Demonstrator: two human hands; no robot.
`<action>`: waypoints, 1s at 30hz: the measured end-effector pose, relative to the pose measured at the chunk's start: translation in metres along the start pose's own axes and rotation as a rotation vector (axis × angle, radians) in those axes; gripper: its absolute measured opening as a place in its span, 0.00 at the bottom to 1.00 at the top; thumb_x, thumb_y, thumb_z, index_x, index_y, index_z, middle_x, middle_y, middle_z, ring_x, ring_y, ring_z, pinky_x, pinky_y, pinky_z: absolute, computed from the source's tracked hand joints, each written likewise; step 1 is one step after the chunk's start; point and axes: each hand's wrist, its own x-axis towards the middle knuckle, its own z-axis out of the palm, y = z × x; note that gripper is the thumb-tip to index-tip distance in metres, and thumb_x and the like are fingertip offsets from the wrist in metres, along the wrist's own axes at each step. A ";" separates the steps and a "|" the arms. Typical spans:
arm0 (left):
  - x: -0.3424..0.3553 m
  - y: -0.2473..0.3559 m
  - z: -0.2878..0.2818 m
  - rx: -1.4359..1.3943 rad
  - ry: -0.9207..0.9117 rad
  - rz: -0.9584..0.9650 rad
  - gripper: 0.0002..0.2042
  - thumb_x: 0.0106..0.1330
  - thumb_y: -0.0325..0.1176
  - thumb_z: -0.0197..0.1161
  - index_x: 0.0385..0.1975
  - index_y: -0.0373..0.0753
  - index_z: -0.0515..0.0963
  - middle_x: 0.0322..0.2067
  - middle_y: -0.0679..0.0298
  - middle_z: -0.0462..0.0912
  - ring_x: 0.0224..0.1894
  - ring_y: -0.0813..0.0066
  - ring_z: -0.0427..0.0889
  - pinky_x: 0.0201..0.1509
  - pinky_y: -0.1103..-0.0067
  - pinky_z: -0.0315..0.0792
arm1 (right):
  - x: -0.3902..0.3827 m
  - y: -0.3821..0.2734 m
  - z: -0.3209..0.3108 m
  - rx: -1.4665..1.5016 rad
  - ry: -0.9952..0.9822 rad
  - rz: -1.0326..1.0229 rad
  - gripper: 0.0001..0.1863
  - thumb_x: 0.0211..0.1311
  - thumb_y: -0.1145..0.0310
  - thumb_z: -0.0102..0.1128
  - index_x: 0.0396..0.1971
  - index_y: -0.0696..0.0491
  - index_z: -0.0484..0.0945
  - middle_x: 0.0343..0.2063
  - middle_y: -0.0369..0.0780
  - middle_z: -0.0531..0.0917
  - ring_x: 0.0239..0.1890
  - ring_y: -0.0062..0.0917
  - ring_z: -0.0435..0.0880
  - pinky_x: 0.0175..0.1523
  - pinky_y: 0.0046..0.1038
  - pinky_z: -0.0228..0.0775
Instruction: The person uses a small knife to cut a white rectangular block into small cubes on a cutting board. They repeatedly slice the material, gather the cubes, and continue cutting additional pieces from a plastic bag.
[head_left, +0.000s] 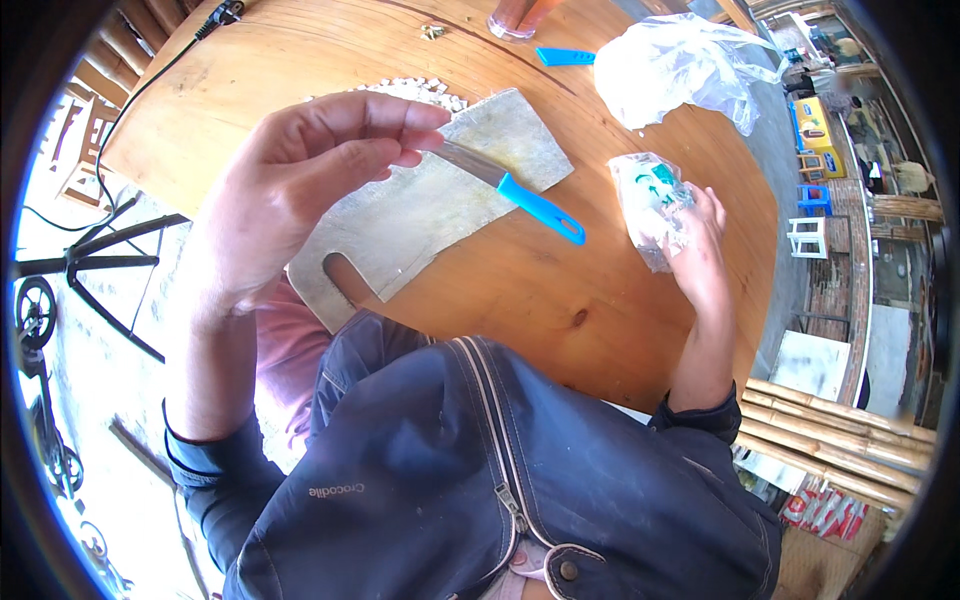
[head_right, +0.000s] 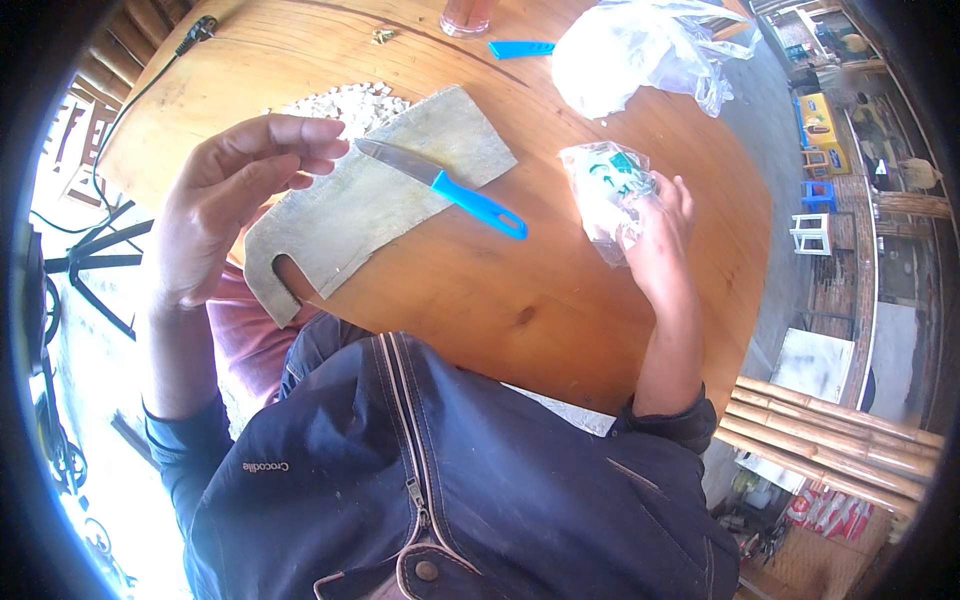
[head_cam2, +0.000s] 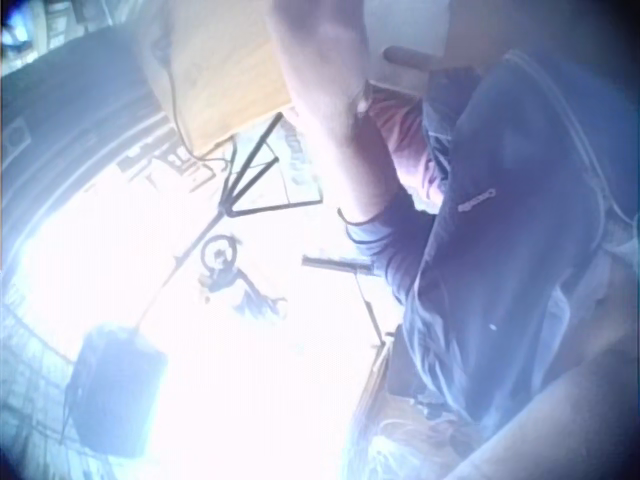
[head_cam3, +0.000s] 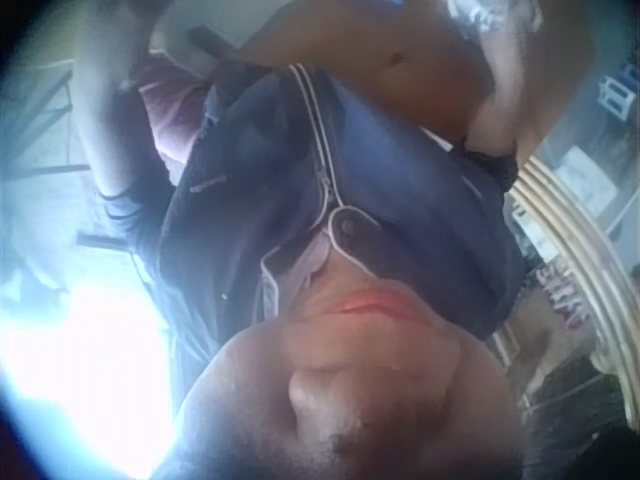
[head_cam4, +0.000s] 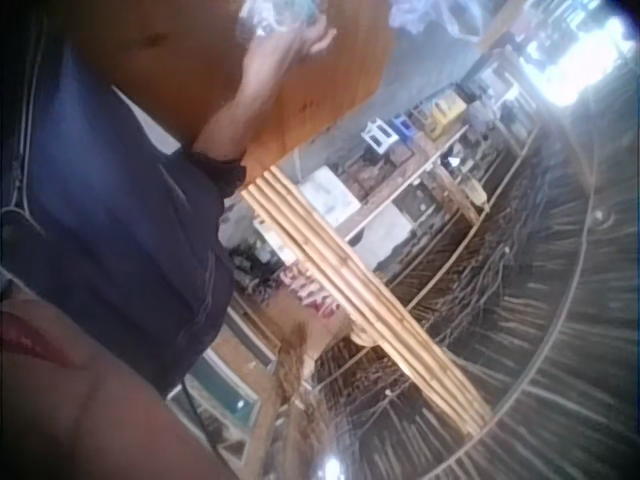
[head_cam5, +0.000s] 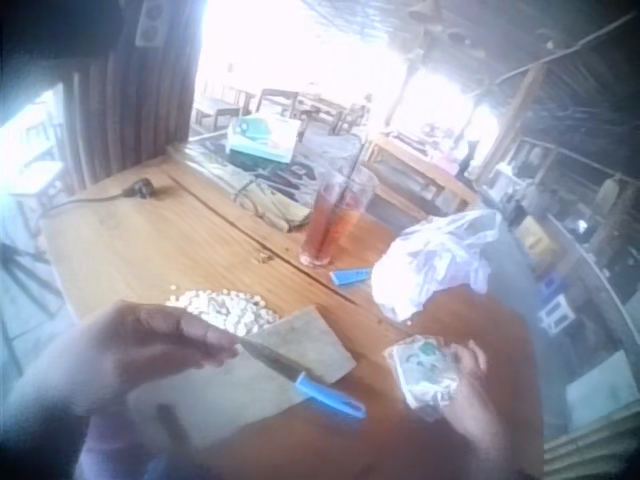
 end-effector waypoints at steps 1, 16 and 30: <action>-0.005 -0.001 -0.002 0.036 0.023 0.013 0.16 0.71 0.27 0.55 0.54 0.31 0.82 0.50 0.56 0.87 0.52 0.71 0.82 0.61 0.74 0.72 | -0.003 -0.003 -0.006 -0.051 0.017 -0.023 0.22 0.47 0.79 0.73 0.46 0.56 0.84 0.67 0.51 0.69 0.74 0.52 0.58 0.75 0.47 0.54; -0.054 -0.050 0.032 0.121 0.438 0.120 0.12 0.68 0.18 0.60 0.47 0.37 0.85 0.38 0.64 0.85 0.36 0.80 0.81 0.39 0.82 0.72 | 0.009 -0.136 -0.055 0.778 -0.186 -0.022 0.09 0.60 0.74 0.71 0.35 0.59 0.78 0.35 0.38 0.81 0.39 0.21 0.79 0.47 0.27 0.71; -0.046 -0.075 0.040 0.678 0.643 0.235 0.12 0.62 0.22 0.67 0.45 0.39 0.86 0.33 0.61 0.82 0.36 0.65 0.80 0.41 0.73 0.75 | 0.069 -0.180 0.002 0.383 0.131 -0.523 0.21 0.55 0.69 0.74 0.51 0.52 0.84 0.37 0.41 0.84 0.42 0.37 0.79 0.50 0.37 0.72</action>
